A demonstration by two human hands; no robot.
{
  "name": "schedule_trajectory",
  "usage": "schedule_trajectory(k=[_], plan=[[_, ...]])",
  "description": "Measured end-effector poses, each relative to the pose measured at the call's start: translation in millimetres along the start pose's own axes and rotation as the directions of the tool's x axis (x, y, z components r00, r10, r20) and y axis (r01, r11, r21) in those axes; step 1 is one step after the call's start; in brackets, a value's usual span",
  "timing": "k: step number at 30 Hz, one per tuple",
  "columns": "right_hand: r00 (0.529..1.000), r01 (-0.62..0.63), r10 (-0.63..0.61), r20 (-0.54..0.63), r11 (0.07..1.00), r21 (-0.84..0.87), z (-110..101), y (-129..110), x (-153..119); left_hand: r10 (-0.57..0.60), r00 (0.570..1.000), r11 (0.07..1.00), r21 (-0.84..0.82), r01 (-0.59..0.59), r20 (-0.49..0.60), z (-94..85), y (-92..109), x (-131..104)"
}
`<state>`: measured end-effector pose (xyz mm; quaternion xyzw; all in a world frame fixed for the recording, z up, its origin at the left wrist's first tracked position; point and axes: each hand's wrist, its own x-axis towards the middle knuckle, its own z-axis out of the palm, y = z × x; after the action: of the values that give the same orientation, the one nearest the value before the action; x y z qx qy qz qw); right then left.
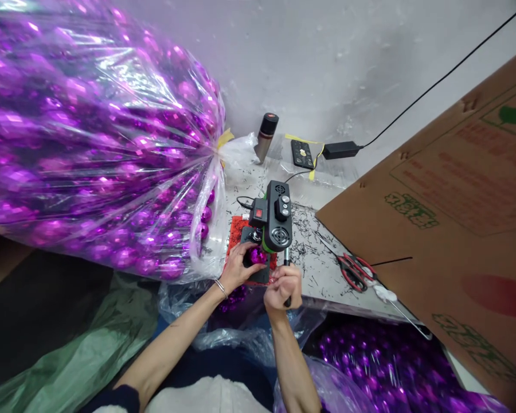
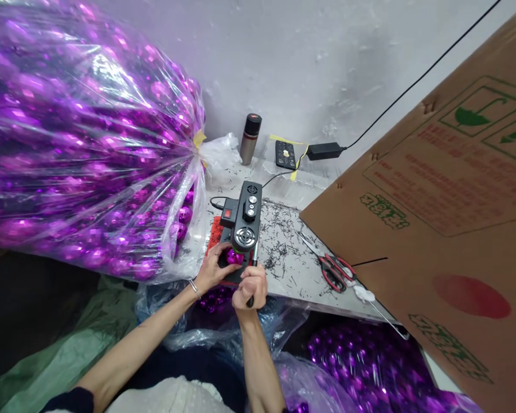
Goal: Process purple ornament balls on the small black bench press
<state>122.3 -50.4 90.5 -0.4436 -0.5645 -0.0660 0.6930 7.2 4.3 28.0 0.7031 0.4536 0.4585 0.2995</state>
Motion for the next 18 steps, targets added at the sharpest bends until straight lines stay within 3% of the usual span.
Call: schedule_trajectory(k=[3,6,9,11,15,18], plan=[[0.996,-0.090,0.089,0.017,0.996,0.025,-4,-16,24,0.009,1.000,1.000,0.002,-0.009,0.013,-2.8,3,-4],[0.993,-0.102,0.101,0.060,0.995,0.008,-9,-28,44,0.052,0.996,0.998,0.030,-0.054,0.071,-14.7,11,-24],[0.993,-0.074,0.073,0.092,0.997,0.004,-11,-32,48,0.072,0.991,0.992,0.091,-0.082,0.114,-38.7,21,-45],[0.993,-0.062,0.060,0.100,0.998,0.010,-12,-30,44,0.052,0.995,0.987,0.151,-0.064,0.079,-60.4,23,-42],[0.994,-0.047,0.045,0.097,0.999,0.021,-11,-27,36,0.016,0.999,0.922,0.387,0.002,-0.045,-105.3,9,14],[0.993,-0.044,0.042,0.109,0.999,0.019,-11,-27,35,-0.182,0.982,0.749,0.639,0.176,-0.056,-125.3,-3,69]])
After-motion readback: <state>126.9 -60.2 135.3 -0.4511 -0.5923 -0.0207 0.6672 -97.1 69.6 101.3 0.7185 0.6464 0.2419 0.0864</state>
